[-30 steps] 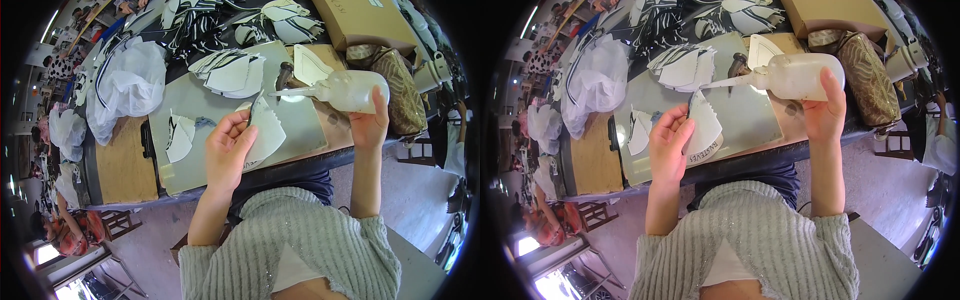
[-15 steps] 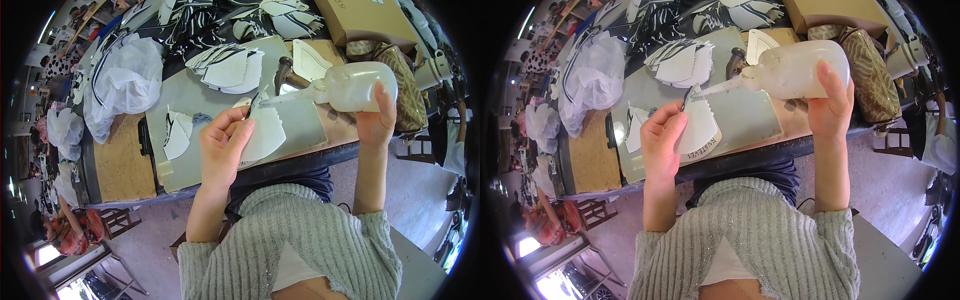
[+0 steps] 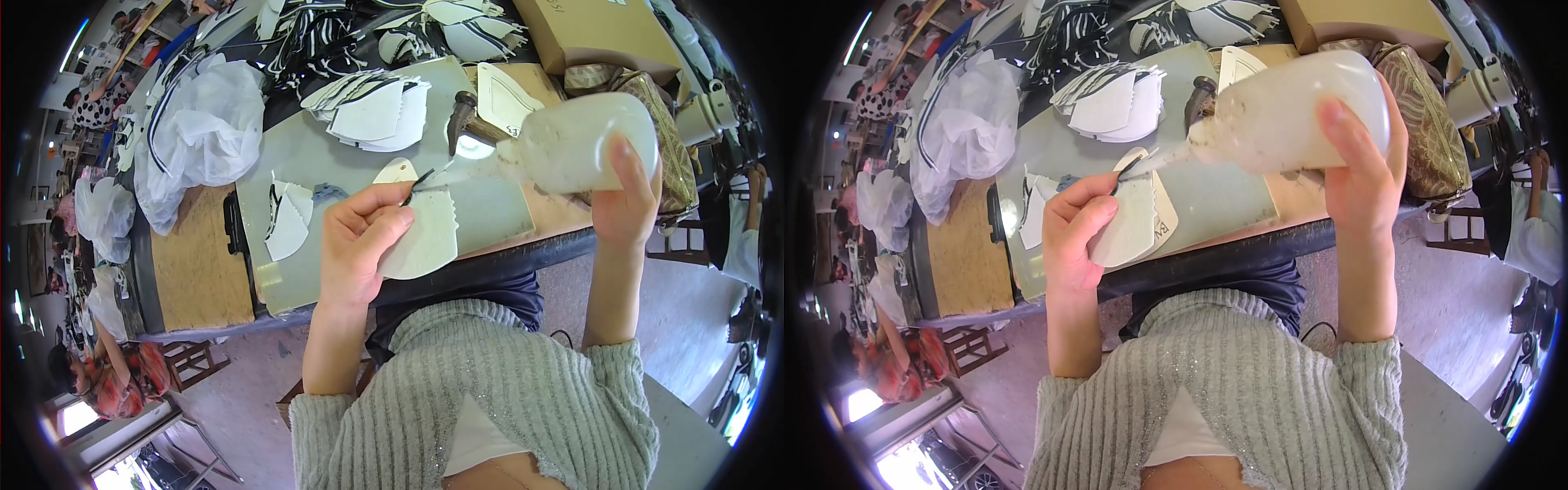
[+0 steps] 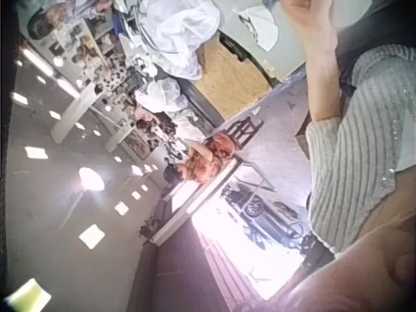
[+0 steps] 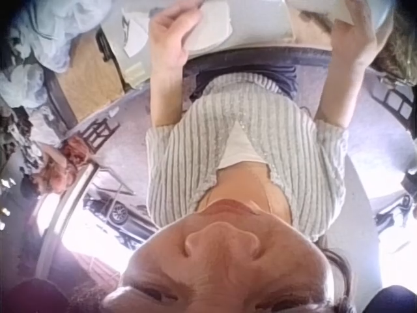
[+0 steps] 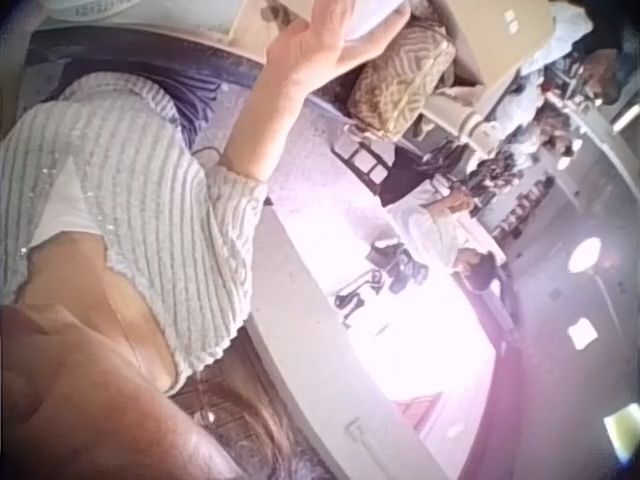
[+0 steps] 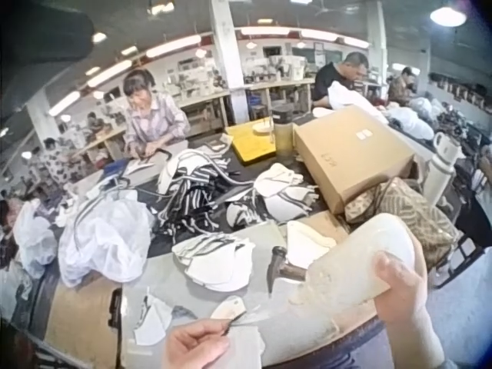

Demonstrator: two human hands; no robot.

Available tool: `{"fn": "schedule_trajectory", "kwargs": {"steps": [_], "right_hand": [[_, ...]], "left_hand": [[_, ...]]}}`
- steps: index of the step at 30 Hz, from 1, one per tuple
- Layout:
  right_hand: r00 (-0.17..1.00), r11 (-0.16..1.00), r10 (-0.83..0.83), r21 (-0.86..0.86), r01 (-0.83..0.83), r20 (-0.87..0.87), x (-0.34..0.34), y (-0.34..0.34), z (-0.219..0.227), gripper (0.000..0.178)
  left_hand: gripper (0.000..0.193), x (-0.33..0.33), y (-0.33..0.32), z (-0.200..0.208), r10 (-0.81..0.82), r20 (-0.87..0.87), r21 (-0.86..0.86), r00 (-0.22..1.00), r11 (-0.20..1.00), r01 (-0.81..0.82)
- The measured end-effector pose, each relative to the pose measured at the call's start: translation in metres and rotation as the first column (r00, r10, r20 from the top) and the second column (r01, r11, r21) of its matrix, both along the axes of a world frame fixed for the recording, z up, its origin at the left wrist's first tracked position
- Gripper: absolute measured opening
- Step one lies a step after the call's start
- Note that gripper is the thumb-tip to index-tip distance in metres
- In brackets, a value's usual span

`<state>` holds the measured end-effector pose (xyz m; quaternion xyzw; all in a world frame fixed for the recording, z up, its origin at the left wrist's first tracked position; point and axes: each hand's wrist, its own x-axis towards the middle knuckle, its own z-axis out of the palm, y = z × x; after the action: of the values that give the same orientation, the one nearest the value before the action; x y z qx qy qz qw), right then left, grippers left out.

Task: Assembling and gluing shoe upper components onto a template using adhesive and a hammer.

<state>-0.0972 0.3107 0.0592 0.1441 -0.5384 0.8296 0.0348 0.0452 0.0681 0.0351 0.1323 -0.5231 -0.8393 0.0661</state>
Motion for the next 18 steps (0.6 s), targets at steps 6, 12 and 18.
{"fn": "schedule_trajectory", "kwargs": {"steps": [6, 12, 18], "right_hand": [[0.987, 0.988, 0.014, -0.152, 0.011, 0.159, -0.013, 0.005, -0.002, 0.039], [0.996, 0.995, -0.024, 0.092, 0.032, -0.084, -0.01, 0.004, 0.004, 0.044], [0.989, 0.99, 0.142, -0.018, -0.143, -0.052, -0.003, 0.01, 0.0, 0.043]], "left_hand": [[0.031, -0.001, 0.002, 0.005, 0.04, -0.004, 0.064, 0.999, 0.997, -0.04], [0.03, -0.003, 0.001, 0.001, 0.047, 0.007, 0.017, 0.999, 0.999, -0.047], [0.03, -0.002, 0.002, -0.001, 0.052, 0.015, -0.027, 0.999, 0.998, -0.052]]}}
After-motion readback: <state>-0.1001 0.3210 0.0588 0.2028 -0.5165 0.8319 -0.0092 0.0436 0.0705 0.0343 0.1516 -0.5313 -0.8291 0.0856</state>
